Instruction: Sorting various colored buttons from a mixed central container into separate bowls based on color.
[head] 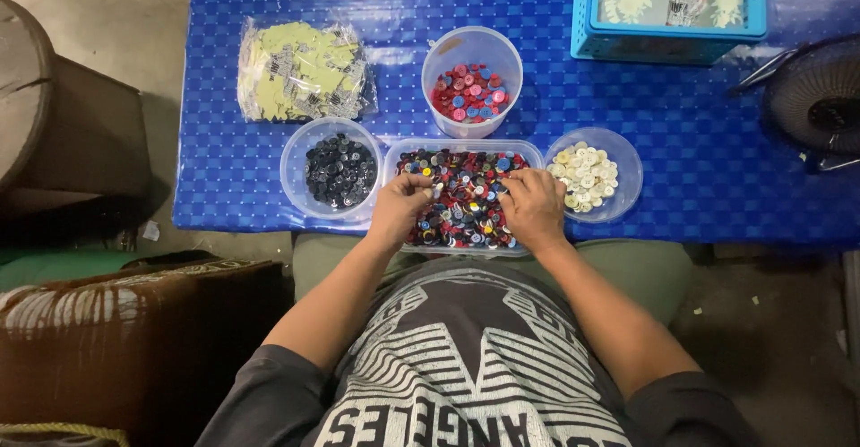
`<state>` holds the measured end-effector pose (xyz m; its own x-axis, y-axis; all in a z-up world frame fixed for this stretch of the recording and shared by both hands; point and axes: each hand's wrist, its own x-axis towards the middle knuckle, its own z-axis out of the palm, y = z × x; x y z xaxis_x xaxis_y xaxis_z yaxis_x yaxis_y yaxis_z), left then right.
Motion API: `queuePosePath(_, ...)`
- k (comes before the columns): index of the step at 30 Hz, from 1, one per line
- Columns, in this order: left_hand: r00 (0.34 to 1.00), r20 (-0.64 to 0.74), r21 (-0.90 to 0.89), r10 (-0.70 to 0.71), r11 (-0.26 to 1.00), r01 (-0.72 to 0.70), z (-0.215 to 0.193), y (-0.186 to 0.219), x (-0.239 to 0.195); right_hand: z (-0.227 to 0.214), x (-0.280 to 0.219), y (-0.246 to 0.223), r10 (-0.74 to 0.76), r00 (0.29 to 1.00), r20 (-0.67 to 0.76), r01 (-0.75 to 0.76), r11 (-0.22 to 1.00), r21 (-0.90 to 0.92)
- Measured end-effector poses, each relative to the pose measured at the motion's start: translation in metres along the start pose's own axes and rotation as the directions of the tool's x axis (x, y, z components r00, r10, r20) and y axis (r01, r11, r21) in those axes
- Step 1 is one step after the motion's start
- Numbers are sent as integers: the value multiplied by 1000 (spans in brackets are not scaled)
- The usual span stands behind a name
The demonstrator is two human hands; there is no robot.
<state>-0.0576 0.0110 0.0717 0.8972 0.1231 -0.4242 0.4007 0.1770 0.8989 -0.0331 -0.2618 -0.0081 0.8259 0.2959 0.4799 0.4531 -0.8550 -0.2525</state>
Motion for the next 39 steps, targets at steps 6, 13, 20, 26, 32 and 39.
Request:
queuePosePath(6,992,37,631,118,767,-114,-3,-8,12,-3,3,-2,6,1000,14,-6,1000,11)
queuePosePath(13,963,119,799,242,553,-238,-3,-5,15,-3,4,-1,8,1000,18,-8,1000,-13)
queuePosePath(20,756,-120,859,643,450,-246,-69,15,23,-6,5,-3,-9,1000,3,9,1000,4)
queuePosePath(26,565,213,905,797,57,-422,-58,-58,52,-8,7,-5,-25,1000,-6,25,1000,-15)
queuePosePath(32,555,470,829,686,-128,-544,-14,-54,20,-14,9,-11,-79,997,27,80,996,-48)
queuePosePath(39,534,480,833,696,-171,-525,-8,-63,32,-15,11,-15,-120,984,134,130,989,-64)
